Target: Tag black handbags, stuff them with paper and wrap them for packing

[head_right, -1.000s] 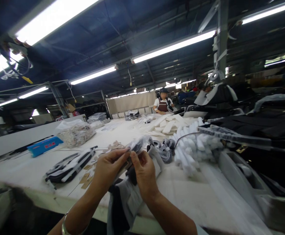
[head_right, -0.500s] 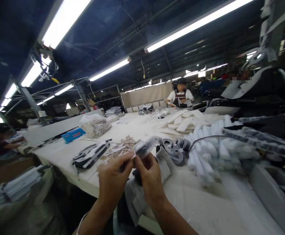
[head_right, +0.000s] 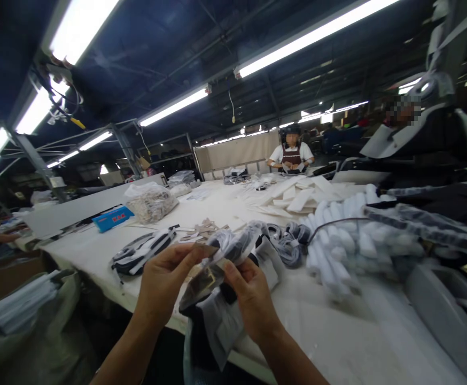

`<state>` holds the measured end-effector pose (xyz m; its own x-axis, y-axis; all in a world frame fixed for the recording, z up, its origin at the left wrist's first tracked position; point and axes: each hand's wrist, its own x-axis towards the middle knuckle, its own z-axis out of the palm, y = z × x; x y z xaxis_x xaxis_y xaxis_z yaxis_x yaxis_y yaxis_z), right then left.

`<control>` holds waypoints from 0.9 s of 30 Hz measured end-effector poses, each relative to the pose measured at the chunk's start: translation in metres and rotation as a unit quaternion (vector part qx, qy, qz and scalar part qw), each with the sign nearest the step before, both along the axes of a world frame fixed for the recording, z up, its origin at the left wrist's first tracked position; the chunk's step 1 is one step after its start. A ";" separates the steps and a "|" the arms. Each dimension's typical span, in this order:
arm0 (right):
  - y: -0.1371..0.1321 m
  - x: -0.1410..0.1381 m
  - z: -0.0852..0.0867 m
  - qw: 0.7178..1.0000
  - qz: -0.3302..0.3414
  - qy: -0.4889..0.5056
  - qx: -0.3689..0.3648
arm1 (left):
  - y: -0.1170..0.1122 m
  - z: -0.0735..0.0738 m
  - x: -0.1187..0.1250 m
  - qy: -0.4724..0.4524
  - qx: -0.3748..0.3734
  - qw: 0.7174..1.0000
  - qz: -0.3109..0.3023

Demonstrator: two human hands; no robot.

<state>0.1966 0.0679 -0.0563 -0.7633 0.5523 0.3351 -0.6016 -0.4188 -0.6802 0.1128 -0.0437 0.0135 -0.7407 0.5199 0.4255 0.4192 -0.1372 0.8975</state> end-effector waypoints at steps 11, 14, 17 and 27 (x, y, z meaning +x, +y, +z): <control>-0.009 -0.009 -0.010 0.998 -0.057 -0.027 0.014 | -0.009 0.003 -0.001 0.115 0.011 0.993 0.032; -0.010 -0.010 -0.010 0.998 -0.056 -0.032 0.021 | -0.004 0.001 -0.009 0.094 0.025 0.995 -0.020; -0.011 -0.010 -0.010 0.998 -0.055 -0.035 0.016 | -0.001 -0.003 -0.018 0.084 -0.001 0.995 -0.052; -0.009 -0.011 -0.015 0.995 -0.075 -0.053 0.048 | -0.011 0.011 -0.021 0.131 -0.078 0.980 -0.126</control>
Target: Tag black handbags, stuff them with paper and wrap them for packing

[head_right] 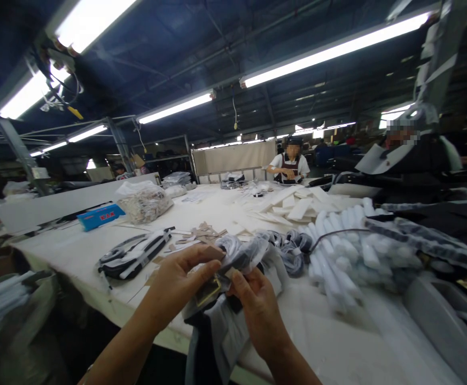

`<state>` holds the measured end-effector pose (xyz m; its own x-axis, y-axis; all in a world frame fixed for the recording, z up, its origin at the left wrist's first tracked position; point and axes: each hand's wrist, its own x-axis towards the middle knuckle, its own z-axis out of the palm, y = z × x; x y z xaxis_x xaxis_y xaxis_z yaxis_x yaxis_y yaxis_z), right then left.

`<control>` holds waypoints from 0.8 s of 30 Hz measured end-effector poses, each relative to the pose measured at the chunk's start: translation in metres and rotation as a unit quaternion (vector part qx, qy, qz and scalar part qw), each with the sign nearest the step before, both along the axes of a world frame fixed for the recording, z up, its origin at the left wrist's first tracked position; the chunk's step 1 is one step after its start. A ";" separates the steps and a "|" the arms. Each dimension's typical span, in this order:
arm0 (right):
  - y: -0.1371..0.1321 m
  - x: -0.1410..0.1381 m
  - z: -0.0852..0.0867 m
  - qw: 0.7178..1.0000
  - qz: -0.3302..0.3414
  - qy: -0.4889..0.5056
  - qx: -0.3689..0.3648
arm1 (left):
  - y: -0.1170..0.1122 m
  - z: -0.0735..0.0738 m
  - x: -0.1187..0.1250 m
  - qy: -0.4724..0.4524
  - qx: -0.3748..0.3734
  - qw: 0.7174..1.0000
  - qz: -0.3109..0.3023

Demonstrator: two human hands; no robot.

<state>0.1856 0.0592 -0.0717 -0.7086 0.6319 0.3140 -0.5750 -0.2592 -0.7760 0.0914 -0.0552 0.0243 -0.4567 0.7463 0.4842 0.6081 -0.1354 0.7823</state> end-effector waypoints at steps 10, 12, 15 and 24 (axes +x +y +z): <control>-0.010 0.004 0.006 0.998 -0.050 -0.031 -0.005 | -0.002 -0.019 0.020 0.137 0.079 0.979 0.129; -0.012 0.004 0.006 0.997 -0.066 -0.030 -0.019 | -0.001 -0.020 0.023 0.144 0.088 0.976 0.136; -0.015 0.003 0.004 0.995 -0.092 -0.031 -0.033 | 0.000 -0.022 0.027 0.117 0.082 0.981 0.133; -0.018 0.004 0.015 0.994 -0.107 -0.034 -0.013 | 0.003 -0.029 0.020 0.097 0.082 0.985 0.117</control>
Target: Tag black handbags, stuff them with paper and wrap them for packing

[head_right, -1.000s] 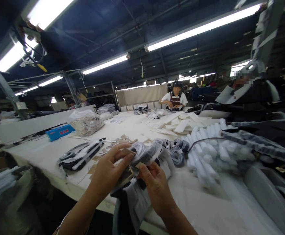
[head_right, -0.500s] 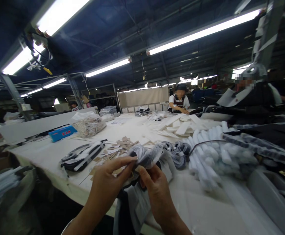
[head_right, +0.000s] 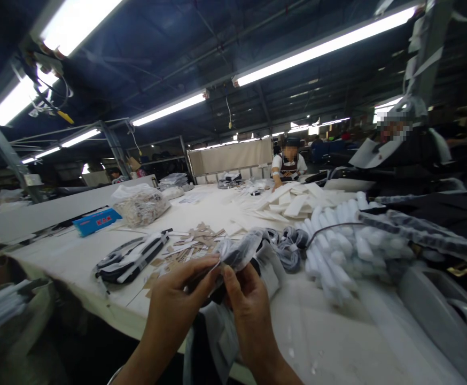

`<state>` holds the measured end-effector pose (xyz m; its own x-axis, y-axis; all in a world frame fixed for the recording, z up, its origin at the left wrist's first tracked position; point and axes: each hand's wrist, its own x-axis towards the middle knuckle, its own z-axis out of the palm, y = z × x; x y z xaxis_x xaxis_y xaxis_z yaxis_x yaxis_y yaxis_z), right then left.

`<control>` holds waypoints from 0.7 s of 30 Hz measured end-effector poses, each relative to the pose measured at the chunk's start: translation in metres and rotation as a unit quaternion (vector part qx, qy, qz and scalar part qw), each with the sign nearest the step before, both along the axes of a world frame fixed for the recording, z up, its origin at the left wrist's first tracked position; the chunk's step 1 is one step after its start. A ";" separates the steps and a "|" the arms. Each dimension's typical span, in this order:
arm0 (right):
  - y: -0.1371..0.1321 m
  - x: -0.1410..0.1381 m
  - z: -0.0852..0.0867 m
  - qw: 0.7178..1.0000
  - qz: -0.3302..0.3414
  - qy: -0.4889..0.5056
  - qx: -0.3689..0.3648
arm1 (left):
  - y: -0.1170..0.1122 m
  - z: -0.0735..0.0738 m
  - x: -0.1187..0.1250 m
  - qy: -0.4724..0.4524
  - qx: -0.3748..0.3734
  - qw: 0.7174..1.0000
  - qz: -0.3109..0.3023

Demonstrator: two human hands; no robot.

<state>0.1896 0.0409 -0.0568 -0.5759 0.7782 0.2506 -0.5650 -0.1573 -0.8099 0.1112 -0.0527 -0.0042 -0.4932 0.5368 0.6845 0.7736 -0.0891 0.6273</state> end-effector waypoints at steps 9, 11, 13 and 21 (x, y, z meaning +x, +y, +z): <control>0.013 0.016 -0.001 0.996 0.069 -0.050 0.029 | -0.009 0.003 0.008 0.171 -0.016 0.983 0.061; 0.010 0.014 -0.003 0.997 0.063 -0.031 0.017 | -0.009 0.001 0.012 0.230 -0.014 0.969 0.092; 0.004 0.010 -0.005 0.998 0.062 -0.001 0.004 | -0.008 -0.001 0.017 0.279 0.000 0.953 0.120; -0.008 0.006 0.006 0.994 0.074 0.059 -0.047 | -0.005 -0.016 0.027 0.405 0.014 0.896 0.180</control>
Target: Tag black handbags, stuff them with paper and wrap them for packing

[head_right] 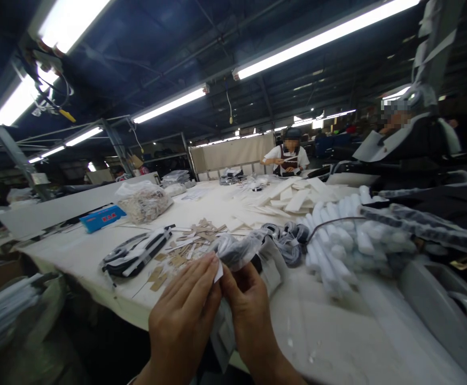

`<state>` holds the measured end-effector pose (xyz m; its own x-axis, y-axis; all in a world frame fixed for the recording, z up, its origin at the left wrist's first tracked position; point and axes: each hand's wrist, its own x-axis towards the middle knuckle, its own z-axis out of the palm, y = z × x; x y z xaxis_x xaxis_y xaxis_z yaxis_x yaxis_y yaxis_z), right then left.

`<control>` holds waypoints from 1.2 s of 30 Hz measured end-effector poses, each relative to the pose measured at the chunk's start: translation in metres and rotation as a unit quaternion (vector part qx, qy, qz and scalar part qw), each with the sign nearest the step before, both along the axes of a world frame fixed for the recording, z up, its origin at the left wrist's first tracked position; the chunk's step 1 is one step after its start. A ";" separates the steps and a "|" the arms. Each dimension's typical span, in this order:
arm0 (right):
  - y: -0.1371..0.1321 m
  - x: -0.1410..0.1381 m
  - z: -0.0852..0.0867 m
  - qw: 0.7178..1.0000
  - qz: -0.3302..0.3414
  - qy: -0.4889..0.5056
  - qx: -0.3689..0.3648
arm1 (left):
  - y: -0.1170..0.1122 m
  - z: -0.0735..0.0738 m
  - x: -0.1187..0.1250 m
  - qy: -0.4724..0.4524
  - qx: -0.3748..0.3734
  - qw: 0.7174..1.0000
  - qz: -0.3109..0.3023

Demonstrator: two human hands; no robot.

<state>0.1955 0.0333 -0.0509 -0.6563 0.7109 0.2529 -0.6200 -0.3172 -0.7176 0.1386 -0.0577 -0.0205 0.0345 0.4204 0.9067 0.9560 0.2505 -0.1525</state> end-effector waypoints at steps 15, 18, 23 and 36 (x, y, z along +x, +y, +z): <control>0.008 0.009 -0.002 0.998 0.032 -0.039 0.024 | -0.006 0.005 -0.006 -0.052 -0.065 0.997 -0.007; 0.012 0.009 -0.003 0.998 0.044 -0.038 0.029 | -0.012 0.023 -0.014 -0.208 -0.092 0.972 -0.056; 0.016 0.003 -0.008 0.998 0.043 -0.004 0.041 | -0.010 0.050 -0.036 -0.374 -0.202 0.902 -0.080; 0.023 0.009 -0.009 0.995 0.038 -0.062 0.072 | -0.005 0.022 -0.057 -0.433 -0.191 0.879 -0.066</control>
